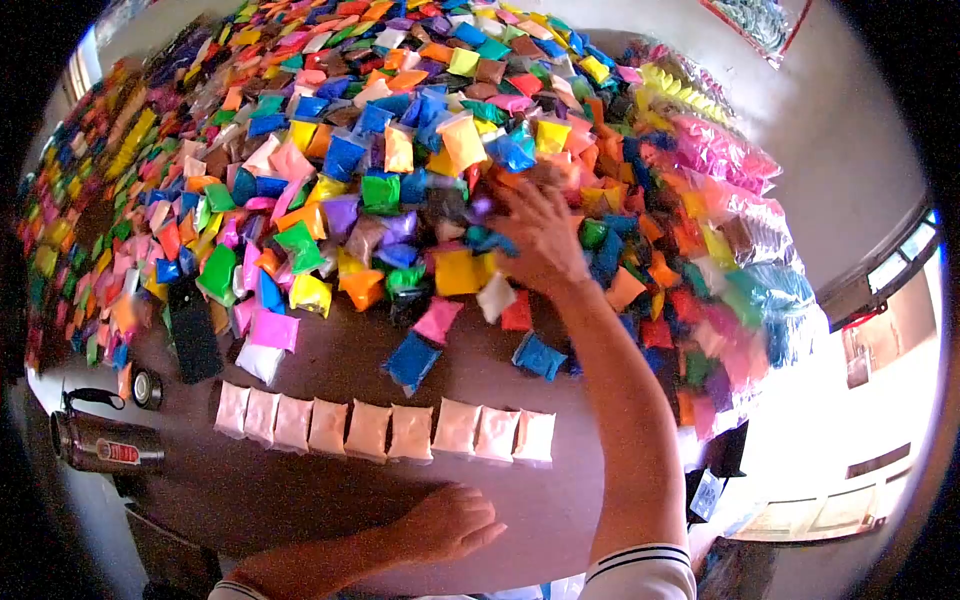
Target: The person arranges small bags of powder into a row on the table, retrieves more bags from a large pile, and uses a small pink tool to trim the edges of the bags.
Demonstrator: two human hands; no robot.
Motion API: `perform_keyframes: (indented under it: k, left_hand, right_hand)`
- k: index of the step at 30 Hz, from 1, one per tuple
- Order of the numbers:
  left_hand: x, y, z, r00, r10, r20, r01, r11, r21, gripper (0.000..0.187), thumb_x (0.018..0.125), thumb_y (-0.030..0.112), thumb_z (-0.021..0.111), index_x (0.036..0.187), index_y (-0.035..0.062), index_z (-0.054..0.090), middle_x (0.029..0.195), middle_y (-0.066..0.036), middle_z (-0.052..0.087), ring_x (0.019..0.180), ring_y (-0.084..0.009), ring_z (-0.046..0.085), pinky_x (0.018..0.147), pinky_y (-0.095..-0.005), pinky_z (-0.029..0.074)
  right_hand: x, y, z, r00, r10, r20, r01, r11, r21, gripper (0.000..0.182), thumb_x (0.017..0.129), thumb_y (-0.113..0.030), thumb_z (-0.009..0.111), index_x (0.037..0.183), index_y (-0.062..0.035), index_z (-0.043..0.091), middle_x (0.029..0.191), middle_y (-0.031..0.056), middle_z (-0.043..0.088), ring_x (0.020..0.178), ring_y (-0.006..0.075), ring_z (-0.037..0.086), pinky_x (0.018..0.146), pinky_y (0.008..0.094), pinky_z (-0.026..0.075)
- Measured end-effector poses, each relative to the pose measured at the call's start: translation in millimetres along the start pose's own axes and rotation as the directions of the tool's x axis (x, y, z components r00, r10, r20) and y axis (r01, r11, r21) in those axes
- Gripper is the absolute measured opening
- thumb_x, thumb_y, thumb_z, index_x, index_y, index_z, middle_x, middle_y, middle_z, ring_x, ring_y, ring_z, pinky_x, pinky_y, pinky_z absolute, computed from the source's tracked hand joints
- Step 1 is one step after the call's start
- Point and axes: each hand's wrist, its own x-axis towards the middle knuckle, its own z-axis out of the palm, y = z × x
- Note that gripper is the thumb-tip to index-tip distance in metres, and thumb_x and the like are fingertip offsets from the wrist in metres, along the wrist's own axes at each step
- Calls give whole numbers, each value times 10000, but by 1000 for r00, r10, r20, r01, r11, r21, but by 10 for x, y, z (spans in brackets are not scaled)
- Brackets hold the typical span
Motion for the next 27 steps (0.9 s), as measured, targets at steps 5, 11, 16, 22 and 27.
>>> perform_keyframes:
  k: [5,11,16,22,27]
  left_hand:
    - [-5,11,24,999,-10,-51,7,998,-62,313,975,242,569,728,54,525,667,-93,475,660,-270,493,693,-435,436]
    - [-9,-14,52,1000,-5,-11,5,1000,-23,310,977,260,562,752,48,539,722,-111,519,683,-292,515,715,-459,448]
    - [-16,1,49,999,14,-36,-12,999,46,302,973,282,564,784,47,553,743,-132,529,750,-335,572,746,-475,466]
    - [-23,10,-7,1000,-18,21,17,999,44,306,975,303,560,796,55,561,751,-144,537,748,-342,574,738,-474,468]
    - [-8,-5,-6,999,-22,49,18,998,68,308,983,302,541,805,51,561,742,-143,523,732,-339,561,733,-469,462]
  right_hand:
    - [-344,591,-353,944,324,55,-309,933,-185,427,721,-249,756,1132,-139,720,1429,138,507,1386,320,395,1149,505,266]
    - [-161,200,-621,981,162,-103,-169,984,-60,474,710,-251,779,1163,-134,701,1406,181,516,1323,369,455,1084,494,348]
    - [-59,-1107,-344,988,-151,8,144,957,252,456,748,-296,788,1145,-100,677,1366,171,521,1314,365,464,1085,517,365]
    - [-104,-1386,136,938,-306,165,254,926,278,420,826,-415,667,1148,-145,662,1402,127,518,1376,331,390,1140,542,275]
    - [-55,-724,250,971,-217,100,209,974,87,296,796,-251,685,1077,-158,669,1324,84,568,1299,281,472,1116,524,313]
